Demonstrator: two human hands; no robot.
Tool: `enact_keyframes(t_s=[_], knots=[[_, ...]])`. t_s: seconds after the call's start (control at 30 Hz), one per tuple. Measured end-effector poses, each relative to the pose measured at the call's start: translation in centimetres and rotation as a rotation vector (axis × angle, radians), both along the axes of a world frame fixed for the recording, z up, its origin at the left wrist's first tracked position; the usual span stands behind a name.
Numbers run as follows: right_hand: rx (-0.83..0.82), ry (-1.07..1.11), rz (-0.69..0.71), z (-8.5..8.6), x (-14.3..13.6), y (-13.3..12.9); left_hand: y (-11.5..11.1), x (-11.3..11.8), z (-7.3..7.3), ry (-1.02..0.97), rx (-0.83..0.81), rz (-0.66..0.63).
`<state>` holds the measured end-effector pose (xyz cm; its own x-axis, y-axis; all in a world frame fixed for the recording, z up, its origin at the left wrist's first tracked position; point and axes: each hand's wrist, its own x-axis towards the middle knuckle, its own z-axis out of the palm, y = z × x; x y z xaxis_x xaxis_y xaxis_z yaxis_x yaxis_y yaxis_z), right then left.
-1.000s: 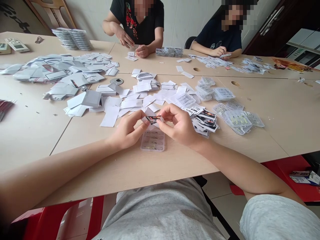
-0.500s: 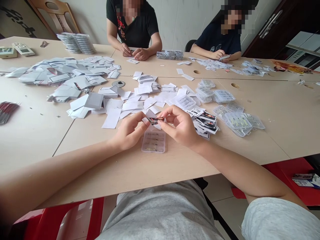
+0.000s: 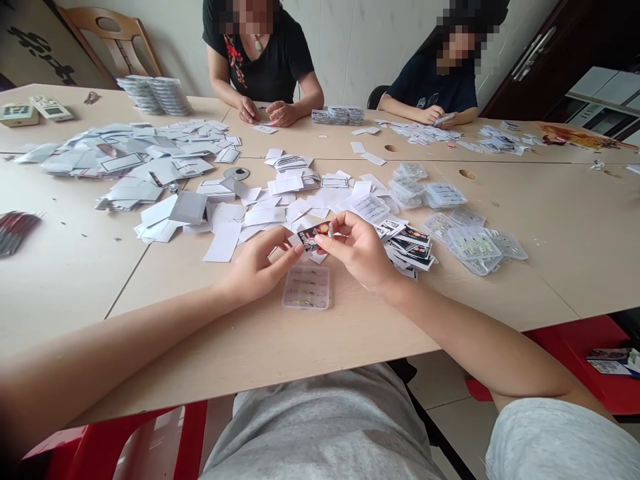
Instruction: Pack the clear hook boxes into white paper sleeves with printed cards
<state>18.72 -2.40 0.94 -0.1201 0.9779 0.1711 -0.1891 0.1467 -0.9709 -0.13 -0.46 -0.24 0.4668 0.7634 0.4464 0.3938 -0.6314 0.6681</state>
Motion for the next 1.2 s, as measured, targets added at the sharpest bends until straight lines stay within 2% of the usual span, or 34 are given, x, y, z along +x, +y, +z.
enact_keyframes(t_s=[0.17, 0.33, 0.63, 0.87, 1.2], knots=[[-0.125, 0.052, 0.046, 0.57, 0.32, -0.06, -0.15, -0.06, -0.07, 0.024, 0.136, -0.021], [-0.235, 0.061, 0.073, 0.67, 0.76, 0.02, -0.34, -0.03, 0.02, 0.05, 0.182, 0.01], [-0.192, 0.039, 0.108, 0.46, 0.55, 0.15, -0.48, 0.02, 0.22, 0.06, 0.211, 0.051], [-0.237, 0.043, 0.122, 0.47, 0.79, 0.31, -0.47, 0.11, 0.31, 0.093, 0.253, 0.052], [-0.236, 0.057, 0.105, 1.02, 0.76, 0.16, -0.5, 0.14, 0.49, 0.093, 0.179, 0.071]])
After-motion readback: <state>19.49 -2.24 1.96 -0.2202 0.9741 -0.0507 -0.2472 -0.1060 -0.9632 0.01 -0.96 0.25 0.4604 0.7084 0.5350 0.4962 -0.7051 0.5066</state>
